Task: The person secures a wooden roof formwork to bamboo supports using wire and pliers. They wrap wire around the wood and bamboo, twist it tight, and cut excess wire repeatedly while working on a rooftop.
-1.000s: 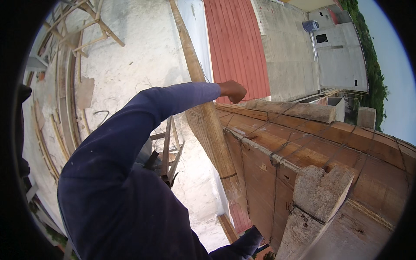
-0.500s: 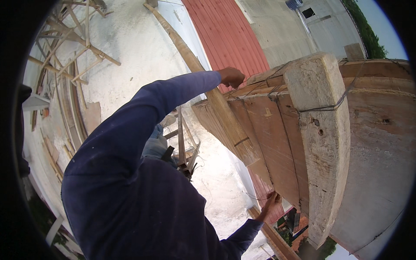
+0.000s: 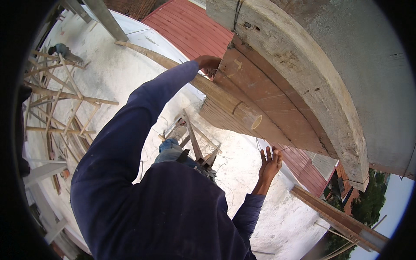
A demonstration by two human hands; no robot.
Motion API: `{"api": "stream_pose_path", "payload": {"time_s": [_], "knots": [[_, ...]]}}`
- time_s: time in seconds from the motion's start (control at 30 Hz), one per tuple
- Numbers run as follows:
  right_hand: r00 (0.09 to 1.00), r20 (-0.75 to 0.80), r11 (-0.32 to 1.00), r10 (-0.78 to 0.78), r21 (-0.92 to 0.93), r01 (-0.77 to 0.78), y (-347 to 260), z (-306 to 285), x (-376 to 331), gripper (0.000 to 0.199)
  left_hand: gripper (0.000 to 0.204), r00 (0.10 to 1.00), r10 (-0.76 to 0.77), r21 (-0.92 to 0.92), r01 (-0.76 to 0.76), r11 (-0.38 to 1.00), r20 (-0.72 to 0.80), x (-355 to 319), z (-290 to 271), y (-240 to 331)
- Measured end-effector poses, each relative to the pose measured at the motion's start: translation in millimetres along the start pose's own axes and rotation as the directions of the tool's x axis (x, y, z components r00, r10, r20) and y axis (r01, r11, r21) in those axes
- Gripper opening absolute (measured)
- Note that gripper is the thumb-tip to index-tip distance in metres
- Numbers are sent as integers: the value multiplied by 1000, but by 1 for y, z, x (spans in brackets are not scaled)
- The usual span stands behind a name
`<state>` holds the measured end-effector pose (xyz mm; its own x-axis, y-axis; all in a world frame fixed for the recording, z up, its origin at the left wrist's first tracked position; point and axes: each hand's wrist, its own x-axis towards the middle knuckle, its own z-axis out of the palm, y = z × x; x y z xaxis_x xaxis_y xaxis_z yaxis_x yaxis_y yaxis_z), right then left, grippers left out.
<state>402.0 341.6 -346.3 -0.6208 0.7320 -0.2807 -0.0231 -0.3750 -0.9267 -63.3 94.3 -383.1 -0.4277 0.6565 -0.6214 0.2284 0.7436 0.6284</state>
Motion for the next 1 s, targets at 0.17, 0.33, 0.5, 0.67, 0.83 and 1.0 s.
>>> {"api": "stream_pose_path", "payload": {"time_s": [0.17, 0.33, 0.5, 0.67, 0.83, 1.0], "knots": [[996, 37, 971, 82, 221, -88, 21, 24, -13, 16, 16, 980, 26, 344, 44, 938, -196, 0, -9, -18], [970, 144, 860, 198, 450, -242, 58, 39, -29, 12, 19, 963, 91, 427, 28, 904, -255, 13, -14, -52], [917, 94, 681, 388, 641, -354, 85, 53, -34, 13, 18, 897, 172, -65, -216, 974, -406, 11, -2, -60], [825, 385, 673, 413, 482, -562, 84, 81, -37, 43, 15, 968, 140, -524, -232, 820, -210, -22, 5, -33], [832, 439, 680, 338, 497, -539, 85, 127, -20, 39, 18, 993, 114, -268, -109, 957, 4, -29, -3, 7], [920, 171, 717, 353, 582, -384, 95, 160, 4, 30, 21, 998, 59, -403, -45, 914, 22, -23, -2, 4]]}}
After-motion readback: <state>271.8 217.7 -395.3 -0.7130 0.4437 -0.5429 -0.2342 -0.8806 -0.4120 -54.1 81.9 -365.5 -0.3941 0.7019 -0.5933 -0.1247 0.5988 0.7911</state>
